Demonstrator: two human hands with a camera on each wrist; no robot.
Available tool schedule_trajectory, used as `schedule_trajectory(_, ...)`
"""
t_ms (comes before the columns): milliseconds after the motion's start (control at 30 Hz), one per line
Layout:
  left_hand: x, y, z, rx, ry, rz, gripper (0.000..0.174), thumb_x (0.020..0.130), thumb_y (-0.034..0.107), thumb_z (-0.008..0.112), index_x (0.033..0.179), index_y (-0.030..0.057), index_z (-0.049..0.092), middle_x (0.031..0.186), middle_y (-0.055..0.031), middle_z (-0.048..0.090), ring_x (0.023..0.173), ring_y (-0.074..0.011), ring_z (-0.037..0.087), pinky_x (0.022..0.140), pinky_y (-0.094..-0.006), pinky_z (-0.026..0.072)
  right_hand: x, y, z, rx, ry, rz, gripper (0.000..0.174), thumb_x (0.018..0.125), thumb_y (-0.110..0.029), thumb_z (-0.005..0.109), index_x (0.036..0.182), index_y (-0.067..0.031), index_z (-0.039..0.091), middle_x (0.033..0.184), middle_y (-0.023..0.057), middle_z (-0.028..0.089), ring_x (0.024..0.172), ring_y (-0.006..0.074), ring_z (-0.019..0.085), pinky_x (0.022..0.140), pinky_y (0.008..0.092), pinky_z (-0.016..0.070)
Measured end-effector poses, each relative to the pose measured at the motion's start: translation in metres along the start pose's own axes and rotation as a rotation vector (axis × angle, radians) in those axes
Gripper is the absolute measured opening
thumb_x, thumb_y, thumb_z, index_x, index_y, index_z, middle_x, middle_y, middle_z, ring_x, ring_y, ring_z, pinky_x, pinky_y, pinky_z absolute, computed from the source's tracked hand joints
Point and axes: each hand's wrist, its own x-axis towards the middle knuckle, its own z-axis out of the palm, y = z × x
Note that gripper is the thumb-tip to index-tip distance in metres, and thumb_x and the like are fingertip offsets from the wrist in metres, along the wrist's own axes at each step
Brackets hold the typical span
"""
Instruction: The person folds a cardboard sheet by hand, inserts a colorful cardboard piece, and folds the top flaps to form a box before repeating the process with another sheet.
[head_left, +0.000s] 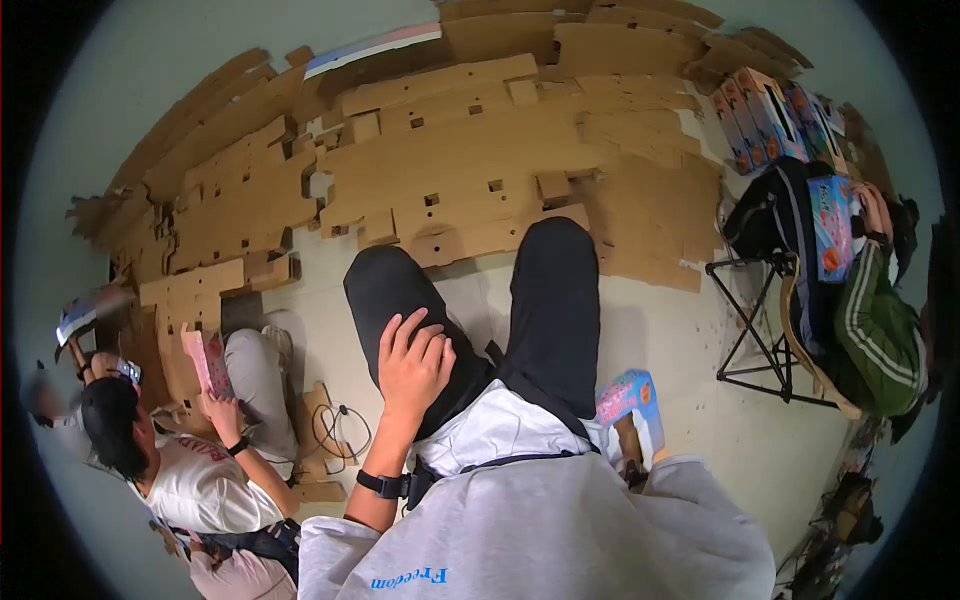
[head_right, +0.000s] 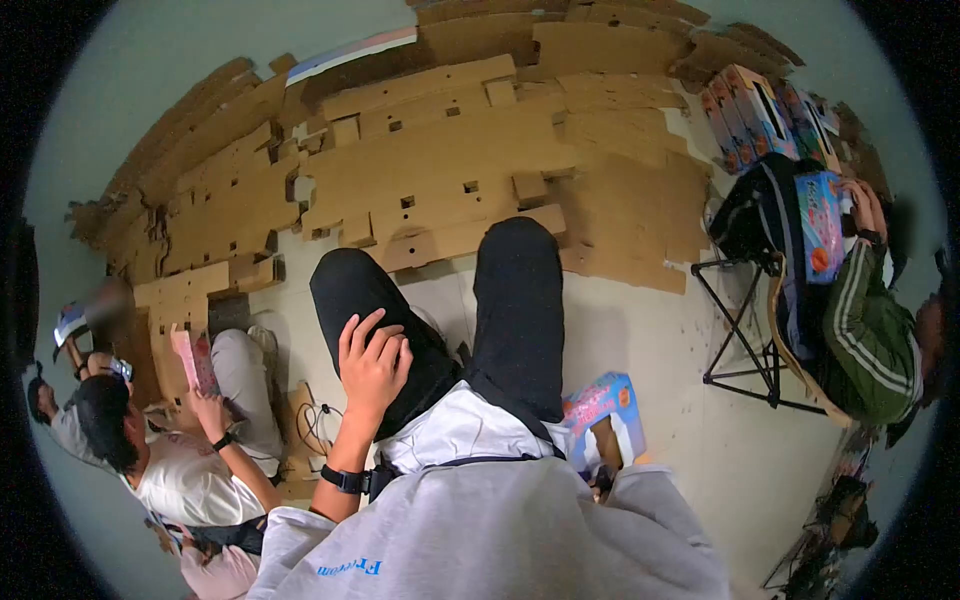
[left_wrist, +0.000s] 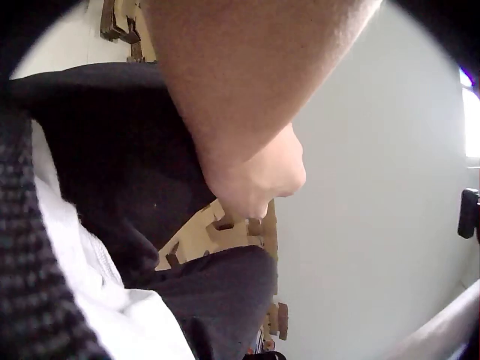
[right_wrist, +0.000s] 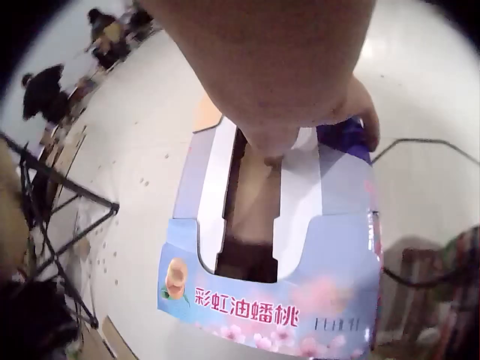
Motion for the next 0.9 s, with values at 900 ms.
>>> schedule_trajectory(900, 0.005, 0.018, -0.015, 0.096, -0.065, 0.037, 0.006, 0.089, 0.019, 0.072, 0.086, 0.0141, 0.073, 0.102, 0.0044, 0.074, 0.123, -0.0174, 0.065, 0.115, -0.0416, 0.0411, 0.071, -0.328, 0.355, -0.577, -0.133, -0.636, 0.034, 0.102, -0.016, 0.064, 0.134, -0.0030, 0.063, 0.097, 0.0077, 0.072, 0.073, 0.0096, 0.067, 0.060, 0.0217, 0.0516)
